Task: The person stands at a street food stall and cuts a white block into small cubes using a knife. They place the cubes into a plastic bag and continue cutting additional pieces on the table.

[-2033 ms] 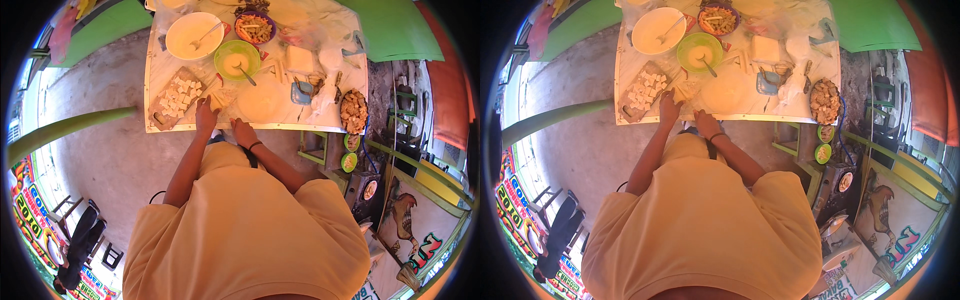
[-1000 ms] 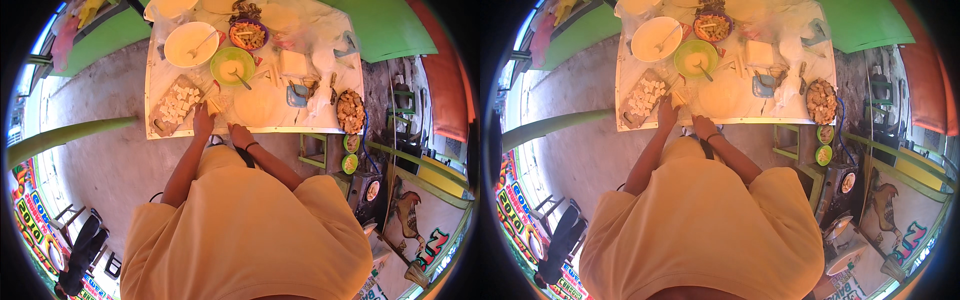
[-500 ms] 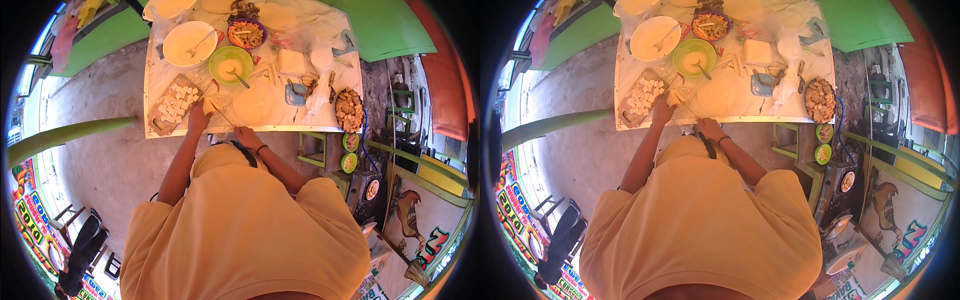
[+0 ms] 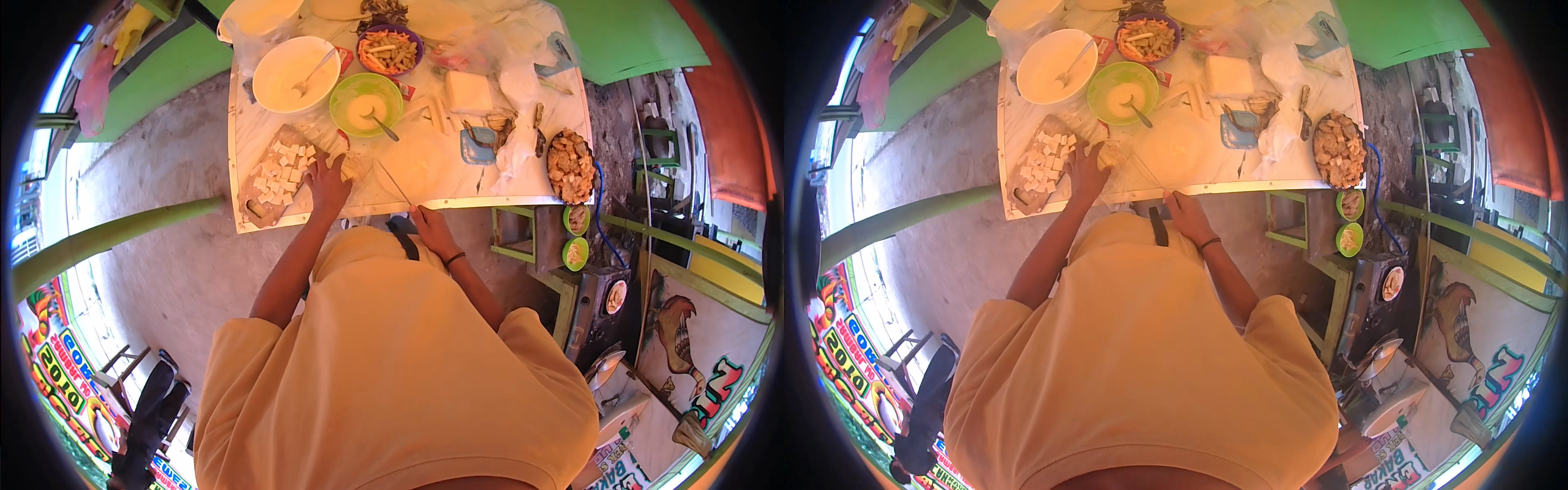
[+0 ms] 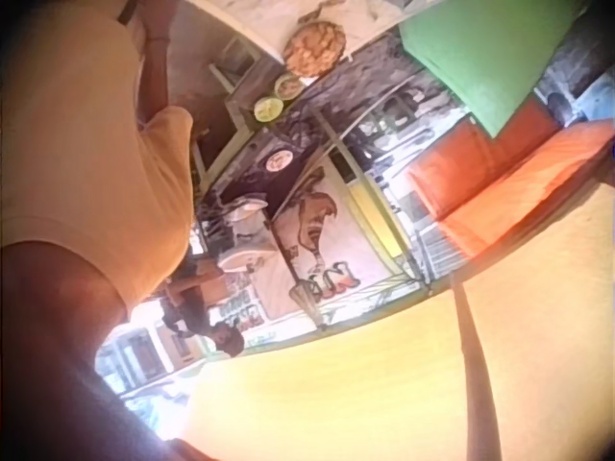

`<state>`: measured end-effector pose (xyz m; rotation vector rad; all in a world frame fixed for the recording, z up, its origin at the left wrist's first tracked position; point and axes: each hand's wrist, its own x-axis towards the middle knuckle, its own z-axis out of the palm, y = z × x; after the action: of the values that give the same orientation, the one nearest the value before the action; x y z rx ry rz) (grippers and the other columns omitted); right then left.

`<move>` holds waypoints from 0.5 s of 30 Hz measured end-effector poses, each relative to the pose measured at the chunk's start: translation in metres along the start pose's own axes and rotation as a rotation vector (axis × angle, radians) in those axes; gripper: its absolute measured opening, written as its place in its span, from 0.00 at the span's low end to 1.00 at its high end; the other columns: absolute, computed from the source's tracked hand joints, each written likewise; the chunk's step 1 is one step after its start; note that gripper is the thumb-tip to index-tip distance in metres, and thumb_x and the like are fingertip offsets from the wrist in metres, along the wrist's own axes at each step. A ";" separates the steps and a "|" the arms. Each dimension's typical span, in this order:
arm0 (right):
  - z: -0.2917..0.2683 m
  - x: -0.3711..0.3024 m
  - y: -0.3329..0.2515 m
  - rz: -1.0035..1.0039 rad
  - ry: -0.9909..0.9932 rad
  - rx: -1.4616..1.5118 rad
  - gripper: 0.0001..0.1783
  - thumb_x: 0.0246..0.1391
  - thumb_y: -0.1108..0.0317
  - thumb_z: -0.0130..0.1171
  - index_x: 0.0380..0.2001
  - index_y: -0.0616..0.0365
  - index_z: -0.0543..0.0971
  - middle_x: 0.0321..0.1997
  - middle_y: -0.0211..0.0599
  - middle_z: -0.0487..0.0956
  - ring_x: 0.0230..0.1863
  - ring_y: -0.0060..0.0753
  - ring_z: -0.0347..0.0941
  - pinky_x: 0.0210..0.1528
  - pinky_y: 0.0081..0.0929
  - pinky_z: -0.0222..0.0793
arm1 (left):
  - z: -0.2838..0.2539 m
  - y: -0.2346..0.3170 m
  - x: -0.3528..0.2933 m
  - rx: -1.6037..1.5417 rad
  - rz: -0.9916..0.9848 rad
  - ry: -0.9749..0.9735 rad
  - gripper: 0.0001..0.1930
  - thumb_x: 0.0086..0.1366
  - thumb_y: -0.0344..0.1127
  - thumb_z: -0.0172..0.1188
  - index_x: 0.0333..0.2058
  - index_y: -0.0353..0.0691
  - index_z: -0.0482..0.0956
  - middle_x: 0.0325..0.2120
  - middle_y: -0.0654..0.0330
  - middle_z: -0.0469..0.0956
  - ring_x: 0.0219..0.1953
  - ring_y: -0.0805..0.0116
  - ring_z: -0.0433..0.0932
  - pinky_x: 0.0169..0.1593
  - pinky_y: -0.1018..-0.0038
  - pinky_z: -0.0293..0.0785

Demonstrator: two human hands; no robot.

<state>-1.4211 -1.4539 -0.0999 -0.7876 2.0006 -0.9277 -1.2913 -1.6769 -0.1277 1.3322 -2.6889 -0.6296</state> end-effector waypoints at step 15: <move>-0.021 -0.006 0.011 -0.047 0.094 0.050 0.25 0.62 0.53 0.47 0.26 0.69 0.69 0.21 0.57 0.69 0.22 0.51 0.64 0.27 0.39 0.60 | -0.020 -0.006 0.024 -0.439 0.061 0.142 0.11 0.59 0.39 0.64 0.35 0.37 0.80 0.31 0.59 0.80 0.33 0.65 0.79 0.41 0.64 0.70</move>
<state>-1.4377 -1.4362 -0.0980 -0.7793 2.0389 -1.0559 -1.2968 -1.7050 -0.1145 1.1246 -2.2896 -1.0027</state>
